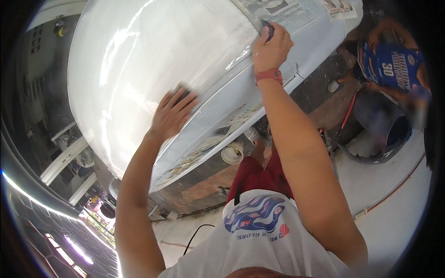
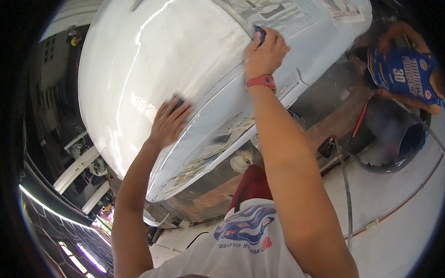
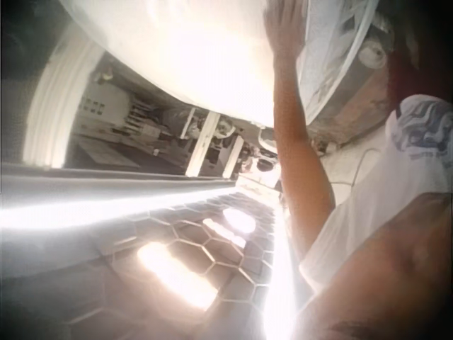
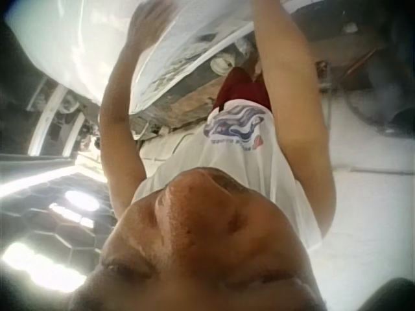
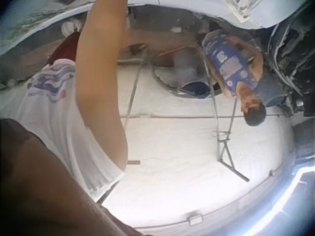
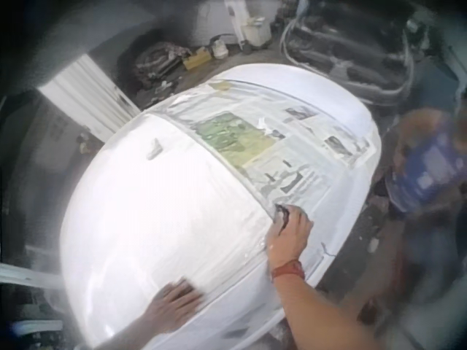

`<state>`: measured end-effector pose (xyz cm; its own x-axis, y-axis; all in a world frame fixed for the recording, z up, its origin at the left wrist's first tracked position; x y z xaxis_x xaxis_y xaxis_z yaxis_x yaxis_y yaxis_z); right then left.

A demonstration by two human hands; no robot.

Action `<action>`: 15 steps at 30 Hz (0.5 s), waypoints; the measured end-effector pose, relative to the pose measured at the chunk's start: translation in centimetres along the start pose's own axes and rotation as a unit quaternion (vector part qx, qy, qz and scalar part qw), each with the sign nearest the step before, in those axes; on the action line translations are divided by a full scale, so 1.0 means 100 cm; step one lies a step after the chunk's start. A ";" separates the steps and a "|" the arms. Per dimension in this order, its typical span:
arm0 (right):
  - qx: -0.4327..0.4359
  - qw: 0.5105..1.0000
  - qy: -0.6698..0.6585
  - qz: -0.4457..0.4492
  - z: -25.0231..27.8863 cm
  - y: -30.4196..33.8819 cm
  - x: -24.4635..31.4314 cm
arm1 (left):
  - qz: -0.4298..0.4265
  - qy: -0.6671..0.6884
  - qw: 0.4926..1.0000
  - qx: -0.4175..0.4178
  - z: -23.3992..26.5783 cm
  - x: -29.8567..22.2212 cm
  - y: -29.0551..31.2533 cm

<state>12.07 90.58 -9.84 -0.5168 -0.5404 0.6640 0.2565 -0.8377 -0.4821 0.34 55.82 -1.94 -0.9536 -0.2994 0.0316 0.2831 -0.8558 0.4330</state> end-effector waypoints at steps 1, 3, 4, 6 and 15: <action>0.020 1.000 -0.012 -0.008 -0.003 0.001 0.002 | 0.005 0.002 1.000 -0.004 0.012 0.006 0.014; 0.003 0.998 -0.041 -0.038 0.002 -0.001 -0.001 | -0.011 -0.016 0.999 0.028 0.004 0.005 -0.013; -0.004 0.997 -0.054 -0.053 0.005 0.002 -0.002 | -0.020 -0.023 0.999 0.044 0.011 -0.005 -0.037; -0.020 0.993 -0.081 -0.078 0.007 -0.001 0.001 | -0.035 -0.006 0.998 -0.054 0.048 -0.048 -0.118; -0.050 0.989 -0.097 -0.097 0.019 0.005 -0.009 | -0.048 0.008 0.999 0.002 0.036 -0.045 -0.089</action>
<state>14.20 90.55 -9.60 -0.3793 -0.3839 0.8419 0.0819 -0.9202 -0.3828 1.74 66.35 -2.67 -0.9746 -0.2226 -0.0245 0.1900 -0.8796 0.4362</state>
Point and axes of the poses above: each hand's wrist, its own y-axis away from the middle knuckle, its own z-axis out of the back of the hand, x = y × z, the point moved 7 cm from there along -y, towards the middle knuckle, and after that the axes turned 11 degrees about z, right-handed, at the moved point
